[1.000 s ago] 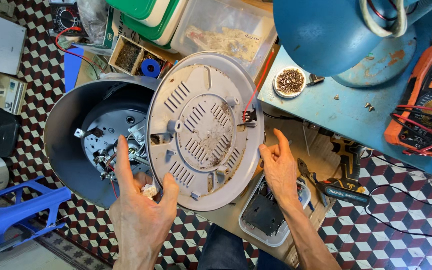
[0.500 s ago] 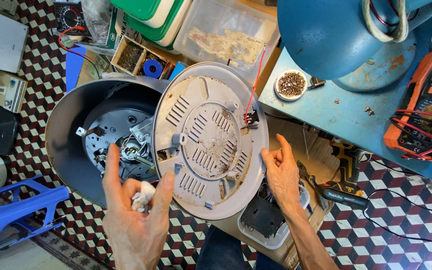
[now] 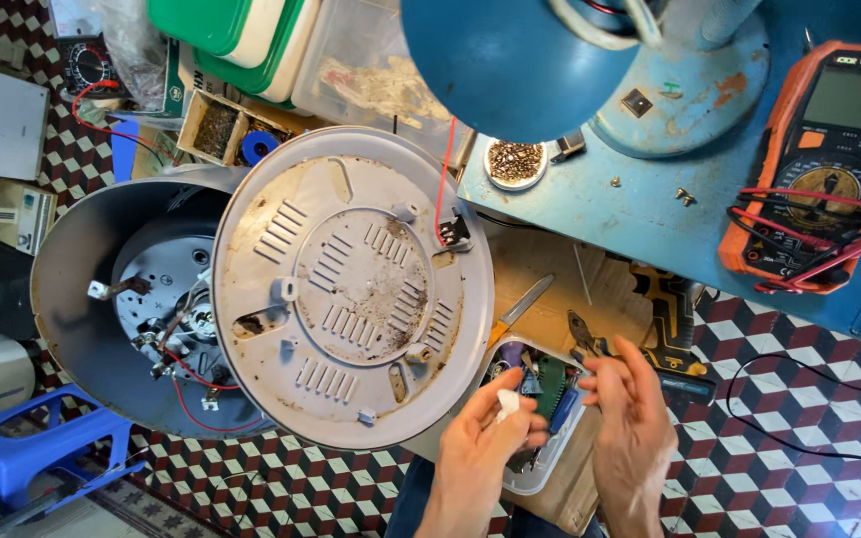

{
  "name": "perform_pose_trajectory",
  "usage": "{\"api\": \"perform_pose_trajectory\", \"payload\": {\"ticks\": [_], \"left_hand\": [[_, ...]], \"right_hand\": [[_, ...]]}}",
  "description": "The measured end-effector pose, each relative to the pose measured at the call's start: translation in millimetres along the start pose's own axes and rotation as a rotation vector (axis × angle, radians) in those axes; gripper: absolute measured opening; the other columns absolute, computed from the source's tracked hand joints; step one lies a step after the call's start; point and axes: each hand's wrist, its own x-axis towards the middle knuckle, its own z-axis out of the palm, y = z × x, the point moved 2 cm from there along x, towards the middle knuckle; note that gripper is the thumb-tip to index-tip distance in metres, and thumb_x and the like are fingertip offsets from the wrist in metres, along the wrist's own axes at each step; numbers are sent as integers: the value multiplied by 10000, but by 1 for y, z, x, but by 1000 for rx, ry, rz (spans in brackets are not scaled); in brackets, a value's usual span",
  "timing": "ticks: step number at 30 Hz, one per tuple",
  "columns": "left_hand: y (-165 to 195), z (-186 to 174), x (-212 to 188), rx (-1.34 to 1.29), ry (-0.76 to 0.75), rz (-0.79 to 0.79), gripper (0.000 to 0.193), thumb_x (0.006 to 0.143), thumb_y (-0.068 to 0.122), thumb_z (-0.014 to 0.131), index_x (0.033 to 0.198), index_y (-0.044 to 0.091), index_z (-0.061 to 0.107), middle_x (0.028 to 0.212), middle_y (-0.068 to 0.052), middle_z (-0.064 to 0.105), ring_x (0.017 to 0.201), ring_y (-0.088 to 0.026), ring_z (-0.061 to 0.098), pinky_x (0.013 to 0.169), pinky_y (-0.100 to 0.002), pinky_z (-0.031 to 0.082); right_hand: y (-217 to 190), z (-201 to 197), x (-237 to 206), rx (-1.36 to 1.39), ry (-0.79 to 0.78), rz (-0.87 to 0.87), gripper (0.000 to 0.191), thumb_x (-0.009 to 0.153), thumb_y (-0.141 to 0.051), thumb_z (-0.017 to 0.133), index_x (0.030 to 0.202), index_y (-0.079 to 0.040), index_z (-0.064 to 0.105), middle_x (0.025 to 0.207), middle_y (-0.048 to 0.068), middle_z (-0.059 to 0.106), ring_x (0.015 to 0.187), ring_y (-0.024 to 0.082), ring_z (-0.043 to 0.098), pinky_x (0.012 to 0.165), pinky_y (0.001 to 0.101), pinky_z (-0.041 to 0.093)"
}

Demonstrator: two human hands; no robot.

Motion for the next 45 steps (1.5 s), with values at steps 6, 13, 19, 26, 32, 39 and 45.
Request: {"api": "perform_pose_trajectory", "payload": {"ticks": [6, 13, 19, 26, 32, 39, 45], "left_hand": [[-26, 19, 38, -271, 141, -153, 379, 958, 233, 625, 1279, 36, 587, 1121, -84, 714, 969, -157, 702, 860, -265, 600], [-41, 36, 34, -404, 5, -196, 315, 1037, 257, 537, 1261, 49, 612, 1063, -23, 691, 948, -103, 657, 830, -243, 546], [-36, 36, 34, -279, -178, -301, 302, 1072, 270, 561, 1302, 91, 641, 1029, 35, 658, 922, -56, 600, 839, -219, 503], [-49, 28, 41, -279, -114, -407, 312, 1061, 285, 611, 1267, 54, 645, 977, 23, 681, 858, -54, 674, 782, -178, 571], [-45, 26, 47, -365, -59, -323, 226, 1045, 240, 629, 1187, 64, 645, 974, -5, 695, 825, -62, 682, 769, -195, 596], [-47, 32, 44, -394, 32, -318, 267, 1001, 298, 622, 1163, 88, 656, 996, -11, 716, 874, -87, 702, 780, -232, 597], [-45, 22, 38, -286, 52, -300, 303, 989, 337, 644, 1164, 94, 689, 1029, -4, 719, 927, -85, 689, 836, -237, 594]], "right_hand": [[13, -17, -19, -430, -101, -746, 332, 938, -138, 665, 1236, 9, 655, 1251, 136, 683, 1215, 279, 641, 1071, 395, 467], [38, -4, -10, -506, -113, -723, 347, 882, -103, 669, 1221, -35, 700, 1270, 84, 700, 1285, 288, 595, 1099, 444, 429], [44, -18, -4, -410, -76, -641, 276, 886, -77, 678, 1153, -68, 748, 1215, 43, 718, 1255, 240, 624, 1102, 397, 460], [54, -24, 2, -353, -90, -529, 219, 879, -79, 697, 1092, -62, 744, 1180, 65, 726, 1255, 232, 635, 1062, 369, 524], [45, -19, 7, -306, -210, -584, 294, 899, -108, 682, 1183, -43, 727, 1224, 77, 731, 1261, 238, 647, 1090, 400, 513], [37, -16, 15, -267, -252, -572, 287, 915, -59, 655, 1191, -34, 730, 1202, 104, 744, 1239, 250, 671, 1079, 400, 525], [23, -15, 16, -361, -205, -880, 278, 862, -67, 735, 1137, -24, 734, 1152, 80, 733, 1132, 236, 701, 997, 369, 562]]}}
